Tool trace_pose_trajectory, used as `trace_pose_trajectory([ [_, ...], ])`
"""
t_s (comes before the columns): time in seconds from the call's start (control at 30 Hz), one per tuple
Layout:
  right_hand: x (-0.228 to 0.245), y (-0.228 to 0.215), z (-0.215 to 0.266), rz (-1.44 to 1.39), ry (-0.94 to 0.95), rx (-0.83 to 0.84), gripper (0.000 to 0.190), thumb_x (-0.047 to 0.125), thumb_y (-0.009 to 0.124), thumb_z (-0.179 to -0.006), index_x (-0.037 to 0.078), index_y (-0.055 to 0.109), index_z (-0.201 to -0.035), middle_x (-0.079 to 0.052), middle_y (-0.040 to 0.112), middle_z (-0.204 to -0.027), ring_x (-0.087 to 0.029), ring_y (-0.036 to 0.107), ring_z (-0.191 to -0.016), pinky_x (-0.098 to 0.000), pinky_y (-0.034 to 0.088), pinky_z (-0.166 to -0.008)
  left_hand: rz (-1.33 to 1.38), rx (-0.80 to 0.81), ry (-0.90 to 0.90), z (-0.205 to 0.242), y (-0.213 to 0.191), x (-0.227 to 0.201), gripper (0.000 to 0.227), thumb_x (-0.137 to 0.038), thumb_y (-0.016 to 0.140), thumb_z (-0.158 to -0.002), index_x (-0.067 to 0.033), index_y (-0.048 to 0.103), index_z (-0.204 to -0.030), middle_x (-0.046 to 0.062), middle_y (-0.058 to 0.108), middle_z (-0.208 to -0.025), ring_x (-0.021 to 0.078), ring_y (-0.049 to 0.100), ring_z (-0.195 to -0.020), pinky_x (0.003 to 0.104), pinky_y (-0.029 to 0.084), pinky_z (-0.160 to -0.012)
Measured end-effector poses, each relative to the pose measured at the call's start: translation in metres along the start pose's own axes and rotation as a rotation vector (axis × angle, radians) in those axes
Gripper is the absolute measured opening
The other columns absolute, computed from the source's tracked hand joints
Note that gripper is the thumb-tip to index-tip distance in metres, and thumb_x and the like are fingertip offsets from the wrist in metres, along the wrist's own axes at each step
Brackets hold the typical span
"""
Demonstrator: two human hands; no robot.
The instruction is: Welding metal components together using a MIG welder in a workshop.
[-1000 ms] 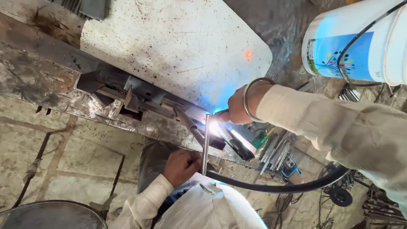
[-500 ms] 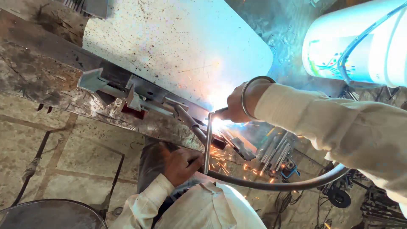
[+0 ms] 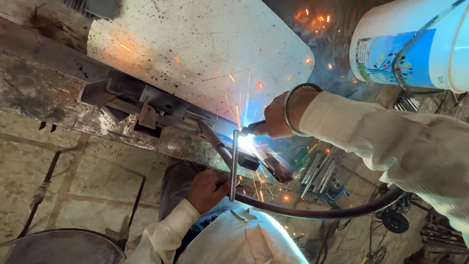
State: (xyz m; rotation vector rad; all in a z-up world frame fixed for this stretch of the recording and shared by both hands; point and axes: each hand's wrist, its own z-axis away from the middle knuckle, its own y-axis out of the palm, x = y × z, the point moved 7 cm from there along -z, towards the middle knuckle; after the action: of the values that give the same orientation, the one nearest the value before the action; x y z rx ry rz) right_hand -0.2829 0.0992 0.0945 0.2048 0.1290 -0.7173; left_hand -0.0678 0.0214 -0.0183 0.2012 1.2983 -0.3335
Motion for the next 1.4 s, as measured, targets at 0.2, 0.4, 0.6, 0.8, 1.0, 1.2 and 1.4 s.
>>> trace_pose_trajectory([
  [0.2, -0.015, 0.001, 0.003, -0.095, 0.044, -0.034, 0.085, 0.074, 0.029, -0.100, 0.005, 0.077, -0.115, -0.020, 0.076, -0.108, -0.038, 0.071, -0.104, -0.0529, 0.052, -0.095, -0.020, -0.031, 0.022, 0.003, 0.001, 0.002, 0.037, -0.042, 0.063, -0.093, -0.0096, 0.079, -0.090, 0.015, 0.072, -0.079, 0.0374, 0.067, -0.076, 0.049, 0.050, -0.070],
  [0.4, -0.032, 0.010, -0.013, -0.152, -0.014, -0.053, 0.082, 0.073, 0.035, -0.099, 0.003, 0.077, -0.105, -0.019, 0.075, -0.098, -0.036, 0.072, -0.095, -0.0543, 0.052, -0.090, -0.062, -0.015, -0.005, 0.002, 0.001, -0.001, 0.040, -0.045, 0.066, -0.092, -0.0079, 0.077, -0.079, 0.016, 0.071, -0.074, 0.0389, 0.064, -0.073, 0.051, 0.048, -0.068],
  [0.6, -0.047, 0.019, -0.008, -0.284, 0.050, -0.003, 0.086, 0.075, 0.037, -0.099, -0.003, 0.072, -0.087, -0.015, 0.066, -0.075, -0.026, 0.065, -0.066, -0.0451, 0.050, -0.061, -0.054, 0.031, -0.057, -0.001, 0.007, 0.001, 0.042, -0.047, 0.066, -0.089, -0.0093, 0.077, -0.074, 0.015, 0.069, -0.066, 0.0369, 0.064, -0.067, 0.052, 0.046, -0.065],
  [0.8, -0.061, 0.035, -0.019, -0.521, 0.033, -0.011, 0.076, 0.073, 0.044, -0.096, 0.002, 0.069, -0.085, -0.007, 0.056, -0.067, -0.018, 0.052, -0.056, -0.0346, 0.044, -0.050, -0.116, 0.054, -0.119, -0.004, 0.009, -0.001, 0.055, -0.049, 0.067, -0.091, -0.0025, 0.064, -0.063, 0.019, 0.061, -0.062, 0.0395, 0.062, -0.063, 0.053, 0.043, -0.061],
  [1.0, -0.075, 0.045, -0.024, -0.620, 0.037, -0.014, 0.072, 0.073, 0.045, -0.096, 0.005, 0.059, -0.079, -0.006, 0.052, -0.065, -0.017, 0.046, -0.053, -0.0334, 0.039, -0.047, -0.147, -0.051, 0.018, -0.002, 0.009, -0.016, 0.047, -0.044, 0.068, -0.094, -0.0056, 0.065, -0.066, 0.018, 0.060, -0.063, 0.0398, 0.061, -0.062, 0.051, 0.044, -0.057],
  [1.2, -0.093, 0.062, -0.046, -0.625, -0.047, -0.007, 0.074, 0.074, 0.043, -0.094, 0.004, 0.058, -0.077, -0.007, 0.054, -0.061, -0.018, 0.050, -0.045, -0.0363, 0.040, -0.043, -0.141, 0.026, -0.201, -0.001, 0.019, -0.012, 0.046, -0.041, 0.073, -0.092, -0.0021, 0.066, -0.069, 0.020, 0.058, -0.063, 0.0386, 0.058, -0.060, 0.049, 0.044, -0.058],
  [1.4, -0.114, 0.081, -0.073, -0.705, -0.155, 0.026, 0.073, 0.076, 0.041, -0.092, 0.007, 0.060, -0.080, -0.005, 0.051, -0.060, -0.016, 0.048, -0.047, -0.0345, 0.040, -0.042, -0.103, -0.101, -0.063, -0.002, 0.029, -0.021, 0.034, -0.035, 0.071, -0.093, -0.0050, 0.073, -0.079, 0.014, 0.066, -0.070, 0.0332, 0.062, -0.066, 0.046, 0.046, -0.063],
])
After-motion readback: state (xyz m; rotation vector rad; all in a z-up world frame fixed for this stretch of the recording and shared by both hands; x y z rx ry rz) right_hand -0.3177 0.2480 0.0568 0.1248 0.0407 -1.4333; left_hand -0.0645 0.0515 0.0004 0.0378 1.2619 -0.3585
